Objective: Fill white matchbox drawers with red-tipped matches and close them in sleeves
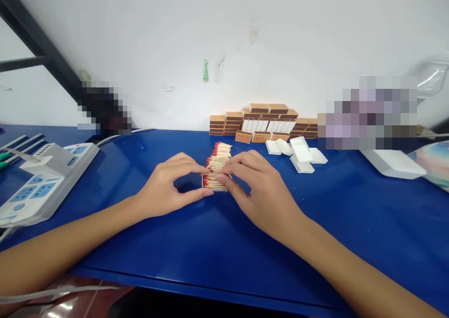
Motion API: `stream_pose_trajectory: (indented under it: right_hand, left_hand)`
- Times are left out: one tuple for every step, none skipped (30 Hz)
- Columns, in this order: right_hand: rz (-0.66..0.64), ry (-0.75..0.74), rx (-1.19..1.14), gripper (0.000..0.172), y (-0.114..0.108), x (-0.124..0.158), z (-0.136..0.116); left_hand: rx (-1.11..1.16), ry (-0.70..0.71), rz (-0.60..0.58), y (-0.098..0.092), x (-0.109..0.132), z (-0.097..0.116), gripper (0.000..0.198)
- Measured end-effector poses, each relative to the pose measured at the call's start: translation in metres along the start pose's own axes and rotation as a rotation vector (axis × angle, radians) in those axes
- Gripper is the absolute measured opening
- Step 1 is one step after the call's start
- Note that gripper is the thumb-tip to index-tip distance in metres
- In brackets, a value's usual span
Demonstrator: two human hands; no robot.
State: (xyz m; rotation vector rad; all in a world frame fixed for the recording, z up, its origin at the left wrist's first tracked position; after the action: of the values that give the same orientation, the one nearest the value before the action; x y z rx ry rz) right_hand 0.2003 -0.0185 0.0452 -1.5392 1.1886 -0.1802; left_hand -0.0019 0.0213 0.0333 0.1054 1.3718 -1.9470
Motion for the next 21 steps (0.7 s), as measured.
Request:
stream_pose_trajectory:
  right_hand:
    - [-0.007, 0.026, 0.015, 0.011, -0.001, 0.000, 0.002]
    - [-0.028, 0.052, 0.024, 0.012, -0.001, 0.000, 0.004]
    - [-0.059, 0.076, 0.025, 0.014, -0.001, 0.000, 0.007]
    - [-0.097, 0.100, 0.015, 0.018, 0.000, -0.001, 0.009]
    - [-0.134, 0.120, -0.002, 0.022, 0.001, -0.001, 0.011]
    - [-0.166, 0.137, -0.020, 0.026, 0.001, -0.001, 0.013]
    - [-0.188, 0.152, -0.034, 0.029, 0.002, -0.001, 0.014]
    - [-0.199, 0.165, -0.039, 0.030, 0.002, -0.001, 0.014]
    - [-0.201, 0.174, -0.036, 0.029, 0.003, 0.000, 0.013]
    - [-0.201, 0.178, -0.030, 0.026, 0.003, 0.000, 0.013]
    - [-0.200, 0.179, -0.025, 0.022, 0.004, 0.000, 0.012]
    - [-0.200, 0.179, -0.023, 0.018, 0.004, 0.001, 0.012]
    - [-0.201, 0.177, -0.024, 0.015, 0.005, 0.001, 0.012]
    - [-0.207, 0.173, -0.024, 0.013, 0.006, 0.001, 0.012]
    - [-0.225, 0.164, -0.022, 0.012, 0.008, 0.001, 0.013]
    - [-0.258, 0.150, -0.021, 0.012, 0.010, 0.001, 0.013]
    - [-0.306, 0.133, -0.021, 0.013, 0.012, 0.002, 0.014]
    - [-0.360, 0.116, -0.022, 0.014, 0.015, 0.002, 0.015]
    - [-0.412, 0.102, -0.023, 0.015, 0.018, 0.003, 0.015]
    - [-0.455, 0.093, -0.024, 0.016, 0.020, 0.004, 0.015]
    - [-0.482, 0.089, -0.020, 0.017, 0.021, 0.004, 0.015]
  left_hand:
    - [-0.005, -0.013, -0.005, 0.000, 0.000, -0.001, 0.033]
    - [-0.009, -0.025, -0.011, 0.001, 0.000, -0.001, 0.033]
    - [-0.013, -0.038, -0.017, 0.001, 0.001, -0.002, 0.033]
    - [-0.018, -0.052, -0.020, 0.001, 0.001, -0.003, 0.032]
    - [-0.022, -0.066, -0.019, 0.002, 0.001, -0.003, 0.032]
    - [-0.026, -0.079, -0.014, 0.001, 0.002, -0.004, 0.032]
    - [-0.030, -0.089, -0.007, 0.001, 0.002, -0.005, 0.032]
    - [-0.034, -0.097, 0.001, 0.001, 0.002, -0.005, 0.031]
    - [-0.036, -0.101, 0.008, 0.000, 0.002, -0.005, 0.031]
    - [-0.035, -0.102, 0.012, 0.000, 0.002, -0.005, 0.031]
    - [-0.033, -0.101, 0.012, 0.000, 0.002, -0.006, 0.031]
    - [-0.028, -0.097, 0.006, 0.000, 0.002, -0.006, 0.032]
    - [-0.019, -0.088, -0.007, 0.000, 0.001, -0.006, 0.034]
    - [-0.009, -0.073, -0.025, 0.001, 0.001, -0.006, 0.035]
    - [0.003, -0.055, -0.046, 0.003, 0.001, -0.005, 0.036]
    - [0.017, -0.036, -0.067, 0.004, 0.001, -0.005, 0.036]
    - [0.030, -0.017, -0.083, 0.005, 0.001, -0.004, 0.036]
    - [0.042, -0.005, -0.095, 0.006, 0.001, -0.004, 0.036]
    - [0.053, -0.002, -0.107, 0.007, 0.001, -0.004, 0.036]
    - [0.061, -0.005, -0.120, 0.008, 0.001, -0.004, 0.035]
    - [0.065, -0.014, -0.135, 0.009, 0.001, -0.004, 0.035]
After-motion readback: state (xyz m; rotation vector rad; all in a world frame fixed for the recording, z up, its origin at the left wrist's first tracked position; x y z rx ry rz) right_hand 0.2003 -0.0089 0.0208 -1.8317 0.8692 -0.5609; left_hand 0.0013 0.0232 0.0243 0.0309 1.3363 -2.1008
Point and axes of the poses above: each hand's wrist, its own x-axis away from the middle knuckle, its own y-axis out of the palm, z = x × y, the point moved 4 cm from there along -x, towards the middle knuckle, and after that the axes turned 12 degrees about -z, right-handed, at the moved point
